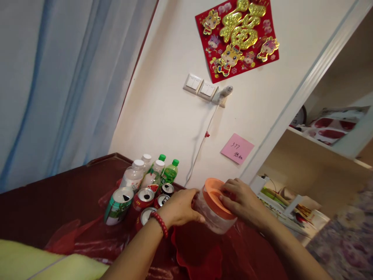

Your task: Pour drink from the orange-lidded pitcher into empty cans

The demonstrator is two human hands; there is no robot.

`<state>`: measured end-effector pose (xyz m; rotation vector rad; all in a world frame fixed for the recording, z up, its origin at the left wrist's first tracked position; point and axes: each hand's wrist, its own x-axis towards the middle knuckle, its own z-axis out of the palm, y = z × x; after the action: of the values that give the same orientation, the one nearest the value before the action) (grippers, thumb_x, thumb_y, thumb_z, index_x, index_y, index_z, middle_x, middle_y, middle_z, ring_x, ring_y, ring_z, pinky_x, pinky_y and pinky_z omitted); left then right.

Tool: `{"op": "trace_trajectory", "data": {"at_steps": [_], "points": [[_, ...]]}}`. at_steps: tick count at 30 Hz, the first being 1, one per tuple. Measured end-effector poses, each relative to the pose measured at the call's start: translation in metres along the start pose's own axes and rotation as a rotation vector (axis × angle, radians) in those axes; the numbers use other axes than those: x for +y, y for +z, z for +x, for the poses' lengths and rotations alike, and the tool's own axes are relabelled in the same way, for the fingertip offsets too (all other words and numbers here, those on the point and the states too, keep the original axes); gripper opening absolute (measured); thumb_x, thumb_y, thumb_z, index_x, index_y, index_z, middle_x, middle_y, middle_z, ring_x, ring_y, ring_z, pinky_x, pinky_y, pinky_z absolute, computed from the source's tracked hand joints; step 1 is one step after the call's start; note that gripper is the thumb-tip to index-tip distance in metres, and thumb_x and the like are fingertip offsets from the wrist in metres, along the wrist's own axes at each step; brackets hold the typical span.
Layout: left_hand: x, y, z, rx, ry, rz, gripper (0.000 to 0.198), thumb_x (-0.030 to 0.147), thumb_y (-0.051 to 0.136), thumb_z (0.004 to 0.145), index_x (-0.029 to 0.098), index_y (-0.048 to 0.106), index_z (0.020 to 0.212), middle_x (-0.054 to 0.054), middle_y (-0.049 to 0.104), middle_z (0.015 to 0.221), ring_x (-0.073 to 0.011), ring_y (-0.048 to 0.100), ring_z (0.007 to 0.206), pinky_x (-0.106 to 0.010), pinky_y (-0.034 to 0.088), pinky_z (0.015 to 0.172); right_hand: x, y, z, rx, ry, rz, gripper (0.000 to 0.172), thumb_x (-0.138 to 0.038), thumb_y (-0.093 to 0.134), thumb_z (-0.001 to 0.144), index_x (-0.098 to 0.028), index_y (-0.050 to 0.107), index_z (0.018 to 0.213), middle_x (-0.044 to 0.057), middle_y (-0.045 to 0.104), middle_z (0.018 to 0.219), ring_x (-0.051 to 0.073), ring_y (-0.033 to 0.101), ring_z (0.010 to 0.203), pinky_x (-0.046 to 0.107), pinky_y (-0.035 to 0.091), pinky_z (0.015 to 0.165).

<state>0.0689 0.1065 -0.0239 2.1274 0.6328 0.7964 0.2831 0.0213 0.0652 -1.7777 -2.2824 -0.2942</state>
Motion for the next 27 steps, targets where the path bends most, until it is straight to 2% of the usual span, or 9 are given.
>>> {"op": "trace_trajectory", "data": {"at_steps": [4, 10, 15, 22, 27], "points": [[0.003, 0.000, 0.000, -0.005, -0.006, 0.039, 0.054, 0.039, 0.087, 0.065, 0.019, 0.070, 0.112, -0.011, 0.076, 0.113, -0.0322, 0.069, 0.097, -0.036, 0.048, 0.078, 0.000, 0.002, -0.001, -0.005, 0.000, 0.012, 0.021, -0.032, 0.053, 0.094, -0.022, 0.062, 0.079, 0.005, 0.062, 0.087, 0.024, 0.052, 0.087, 0.038, 0.039, 0.077], [0.005, -0.001, 0.000, -0.023, -0.040, 0.107, 0.045, 0.038, 0.087, 0.065, 0.020, 0.068, 0.101, -0.006, 0.075, 0.103, -0.0270, 0.067, 0.088, -0.031, 0.042, 0.069, -0.005, 0.010, 0.001, -0.087, 0.032, 0.045, 0.017, -0.027, 0.058, 0.090, -0.022, 0.061, 0.074, 0.004, 0.061, 0.085, 0.023, 0.050, 0.085, 0.035, 0.035, 0.074], [0.007, -0.002, 0.000, -0.037, -0.050, 0.100, 0.045, 0.034, 0.086, 0.066, 0.019, 0.068, 0.104, -0.007, 0.075, 0.106, -0.0267, 0.067, 0.090, -0.030, 0.045, 0.071, -0.002, 0.016, 0.002, -0.101, 0.042, 0.078, 0.014, -0.021, 0.057, 0.086, -0.022, 0.059, 0.073, 0.004, 0.060, 0.085, 0.022, 0.050, 0.085, 0.035, 0.034, 0.074], [0.003, 0.000, 0.001, -0.028, -0.045, 0.088, 0.060, 0.036, 0.086, 0.066, 0.020, 0.067, 0.121, -0.010, 0.074, 0.118, -0.0308, 0.068, 0.101, -0.037, 0.050, 0.084, -0.002, 0.019, 0.001, -0.111, 0.034, 0.075, 0.016, -0.022, 0.056, 0.089, -0.021, 0.057, 0.073, 0.004, 0.058, 0.084, 0.021, 0.048, 0.083, 0.034, 0.032, 0.073], [0.002, 0.001, 0.001, -0.035, -0.046, 0.071, 0.064, 0.036, 0.085, 0.066, 0.019, 0.066, 0.125, -0.011, 0.073, 0.120, -0.0304, 0.067, 0.100, -0.037, 0.051, 0.082, 0.000, 0.025, -0.001, -0.113, 0.019, 0.103, 0.016, -0.022, 0.055, 0.091, -0.021, 0.057, 0.075, 0.004, 0.057, 0.084, 0.022, 0.047, 0.084, 0.034, 0.031, 0.074]]}}
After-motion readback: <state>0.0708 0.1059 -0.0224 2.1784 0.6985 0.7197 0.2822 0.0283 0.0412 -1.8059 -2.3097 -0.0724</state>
